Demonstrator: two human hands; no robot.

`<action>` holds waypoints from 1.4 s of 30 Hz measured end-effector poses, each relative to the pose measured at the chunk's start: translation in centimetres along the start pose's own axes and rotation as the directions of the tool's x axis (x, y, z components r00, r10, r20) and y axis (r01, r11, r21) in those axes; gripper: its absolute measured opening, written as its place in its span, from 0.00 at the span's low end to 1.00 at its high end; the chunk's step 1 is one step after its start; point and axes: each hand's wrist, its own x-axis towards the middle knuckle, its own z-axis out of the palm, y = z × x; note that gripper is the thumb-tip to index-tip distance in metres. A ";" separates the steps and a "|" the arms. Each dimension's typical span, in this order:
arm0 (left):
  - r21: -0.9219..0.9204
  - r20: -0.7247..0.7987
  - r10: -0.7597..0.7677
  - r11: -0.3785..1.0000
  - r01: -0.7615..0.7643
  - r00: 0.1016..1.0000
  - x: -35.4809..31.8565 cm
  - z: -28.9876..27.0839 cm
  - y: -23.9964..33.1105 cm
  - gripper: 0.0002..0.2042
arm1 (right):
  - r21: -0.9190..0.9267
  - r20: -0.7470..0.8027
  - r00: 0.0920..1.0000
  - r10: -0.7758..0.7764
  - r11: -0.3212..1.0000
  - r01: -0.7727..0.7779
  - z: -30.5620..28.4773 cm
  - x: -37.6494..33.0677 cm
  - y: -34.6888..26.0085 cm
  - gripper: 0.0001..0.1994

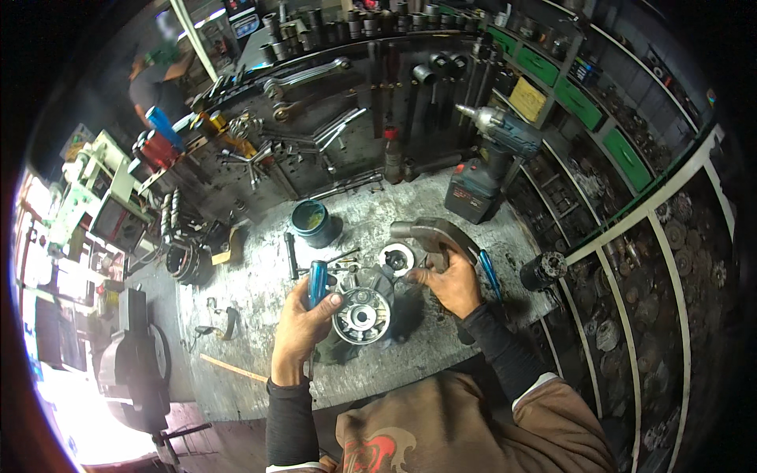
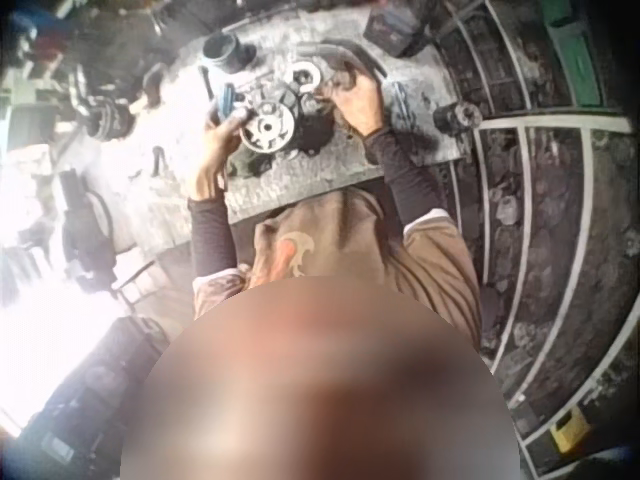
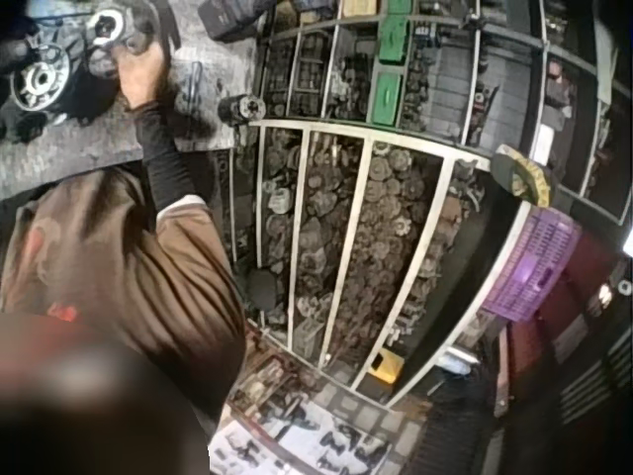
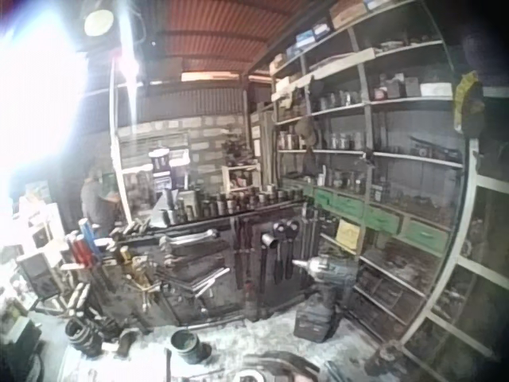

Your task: The person assembles a mechanical component on a workbench, inserting small parts into a circular housing, applying grease, and using a power drill and screwdriver to secure components.

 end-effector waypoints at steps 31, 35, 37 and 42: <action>-0.391 0.070 0.465 0.827 -0.405 0.882 8.4 11.7 7.3 0.18 | -0.230 -0.037 0.976 0.215 0.948 -0.218 -9.3 -2.3 -8.5 0.20; -0.394 0.096 0.487 0.820 -0.416 0.868 8.6 11.6 7.2 0.21 | -0.189 -0.058 0.968 0.246 0.949 -0.253 -10.0 -3.0 -9.3 0.22; -0.420 0.120 0.495 0.811 -0.408 0.860 8.6 11.6 7.3 0.26 | -0.182 -0.075 0.963 0.260 0.946 -0.270 -10.3 -3.4 -9.6 0.23; -0.407 0.134 0.481 0.824 -0.395 0.866 8.3 11.4 7.4 0.24 | -0.189 -0.097 0.968 0.233 0.950 -0.247 -10.7 -3.9 -10.9 0.22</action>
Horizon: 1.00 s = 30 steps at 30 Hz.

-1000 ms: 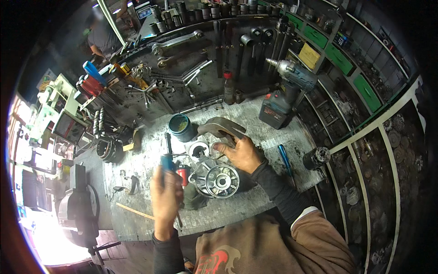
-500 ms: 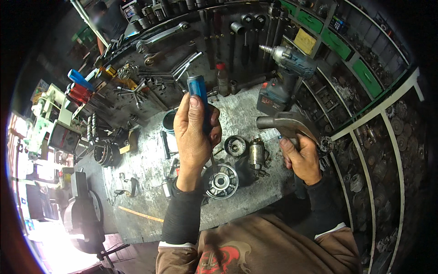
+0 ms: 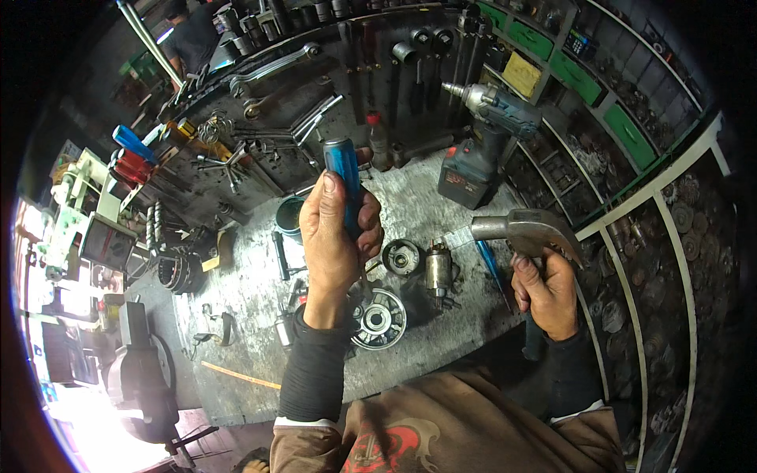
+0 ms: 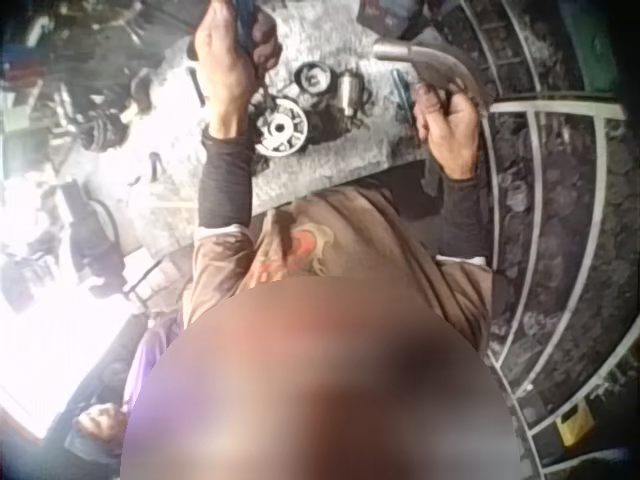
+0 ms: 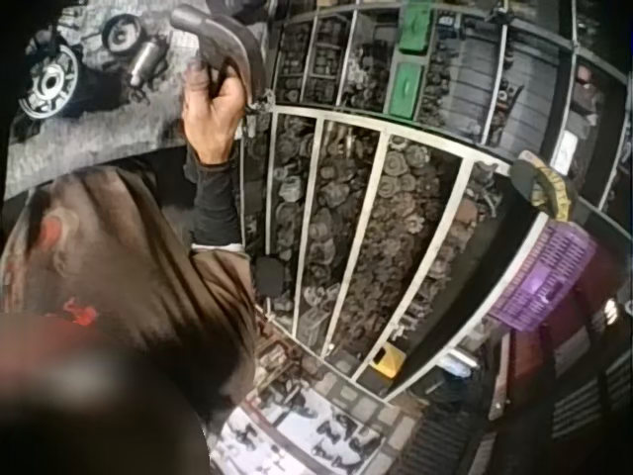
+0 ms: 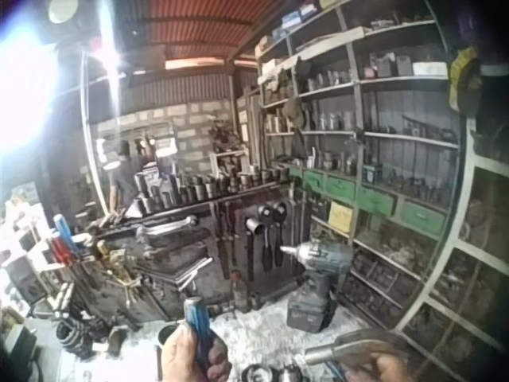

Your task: The person assembles a mechanical component on a workbench, inserting small parts into a circular housing, applying grease, and using a power drill and screwdriver to secure components.

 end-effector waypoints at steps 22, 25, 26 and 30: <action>-0.002 0.221 0.026 1.000 -0.026 0.975 -1.1 1.1 -0.3 0.28 | -0.453 0.271 0.883 -0.383 0.759 0.468 3.4 8.5 -21.2 0.21; -0.002 0.236 0.017 1.000 -0.017 0.972 -1.2 1.3 0.0 0.28 | -0.506 0.400 0.859 -0.319 0.704 0.498 4.5 10.5 -21.0 0.20; 0.011 0.239 0.022 1.000 -0.025 0.971 -1.1 1.3 0.0 0.28 | -0.489 0.429 0.820 -0.378 0.667 0.563 5.4 10.7 -21.0 0.19; 0.052 0.233 0.016 0.998 -0.029 0.972 -1.1 1.3 0.0 0.31 | -0.555 0.346 0.878 -0.332 0.682 0.477 6.5 9.1 -24.9 0.20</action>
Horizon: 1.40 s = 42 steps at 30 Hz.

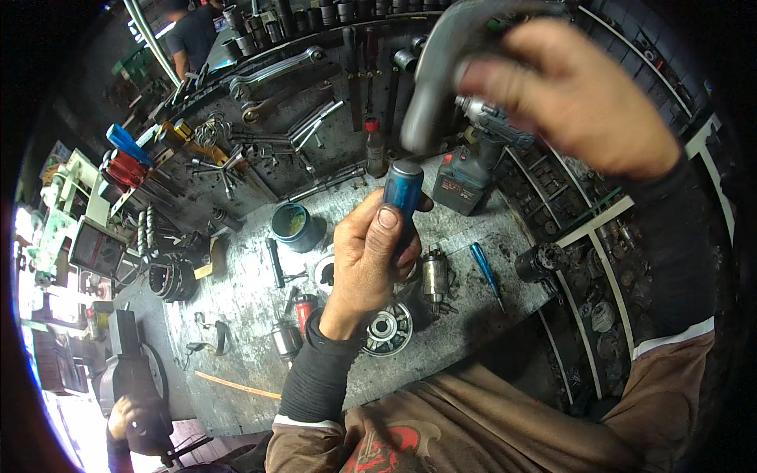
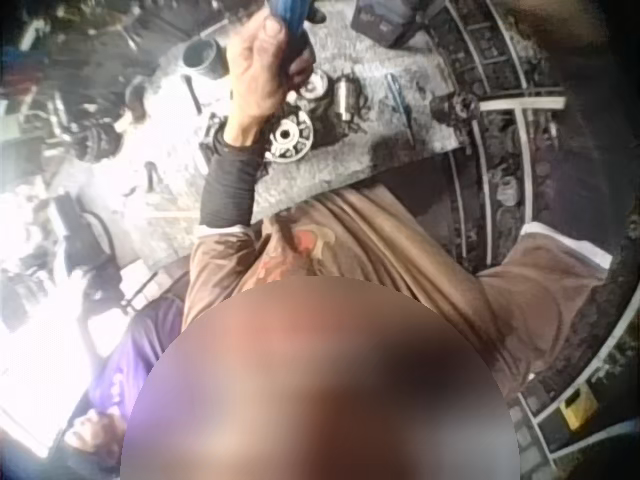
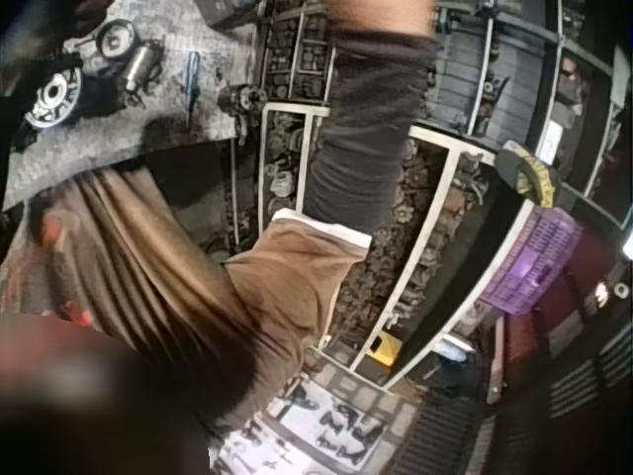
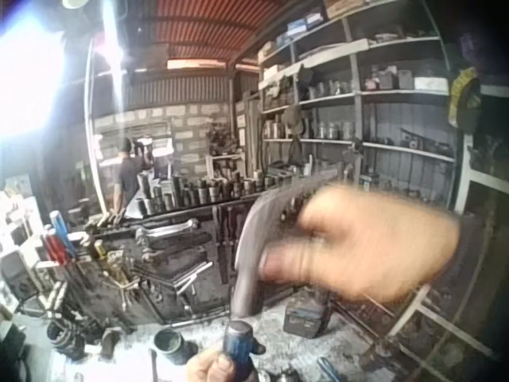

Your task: The person assembles a mechanical component on a workbench, inserting small parts into a circular housing, applying grease, and using a power drill and screwdriver to secure components.

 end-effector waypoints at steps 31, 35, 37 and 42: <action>-0.085 0.064 -0.115 0.989 0.120 0.991 0.1 0.4 0.3 0.26 | -0.014 0.068 0.987 0.143 0.990 -0.142 -0.3 -1.0 3.5 0.21; 0.043 0.049 -0.089 0.995 0.087 0.995 0.2 0.6 0.2 0.33 | 0.159 -0.084 0.996 0.039 0.987 -0.025 -2.4 0.7 3.1 0.24; 0.056 0.055 -0.104 0.993 0.101 0.993 0.2 0.7 0.3 0.33 | 0.117 -0.054 0.998 0.020 0.993 -0.013 -2.4 0.8 4.5 0.25; 0.027 0.037 -0.138 0.990 0.137 0.990 -0.1 0.7 0.6 0.34 | 0.036 0.121 0.977 0.178 0.982 -0.184 -1.1 -2.7 7.5 0.21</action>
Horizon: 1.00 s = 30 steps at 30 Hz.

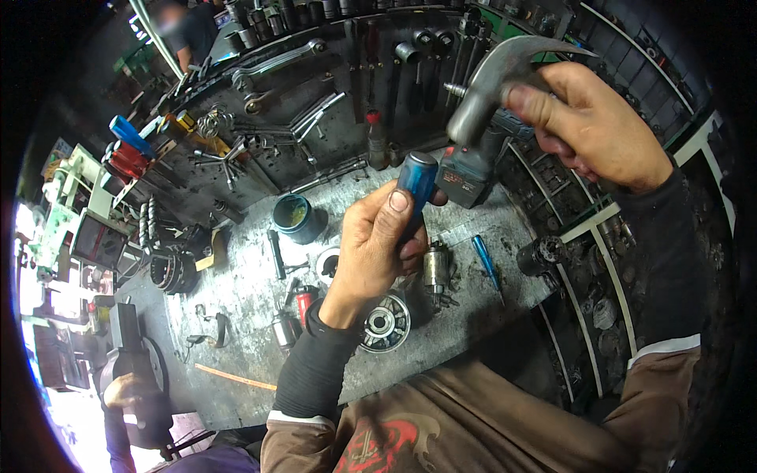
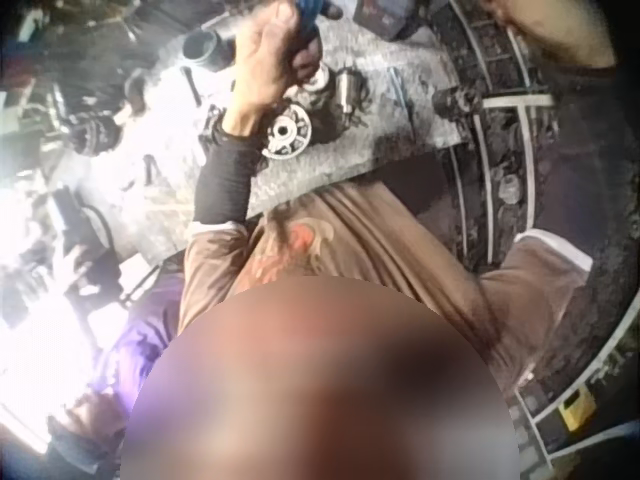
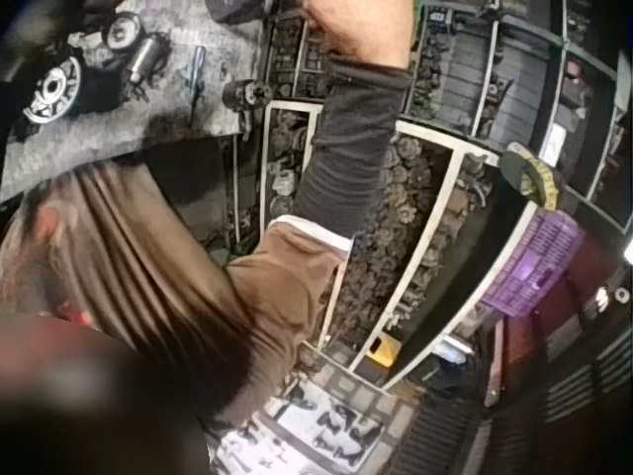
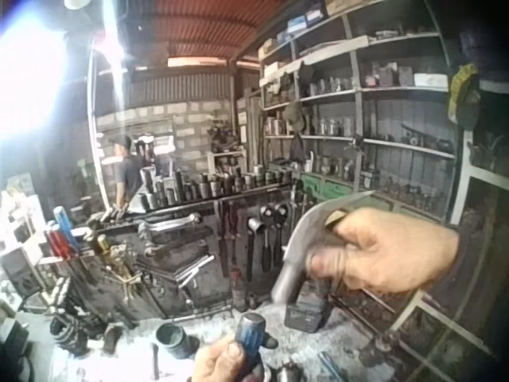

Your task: The person assembles a mechanical component on a workbench, inserting small parts into a circular housing, applying grease, and using a power drill and screwdriver to secure components.

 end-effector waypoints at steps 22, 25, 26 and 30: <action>-0.044 0.086 -0.022 0.999 0.026 0.996 0.1 -0.3 -0.5 0.28 | 0.226 -0.356 0.930 -0.090 0.958 0.179 -1.6 1.0 -2.9 0.25; -0.011 0.085 -0.036 0.999 0.037 0.996 0.1 -0.3 -0.6 0.28 | 0.105 -0.113 0.985 -0.126 0.985 0.138 -1.1 1.0 -1.0 0.24; -0.024 0.091 -0.035 0.999 0.037 0.995 0.1 -0.3 -0.6 0.28 | 0.003 -0.008 0.998 -0.062 0.998 0.062 -0.7 0.2 -0.3 0.24; -0.077 0.079 -0.057 0.995 0.063 0.995 -0.2 -0.3 -0.5 0.29 | 0.136 -0.049 0.999 -0.016 0.990 0.023 0.2 -1.9 0.7 0.24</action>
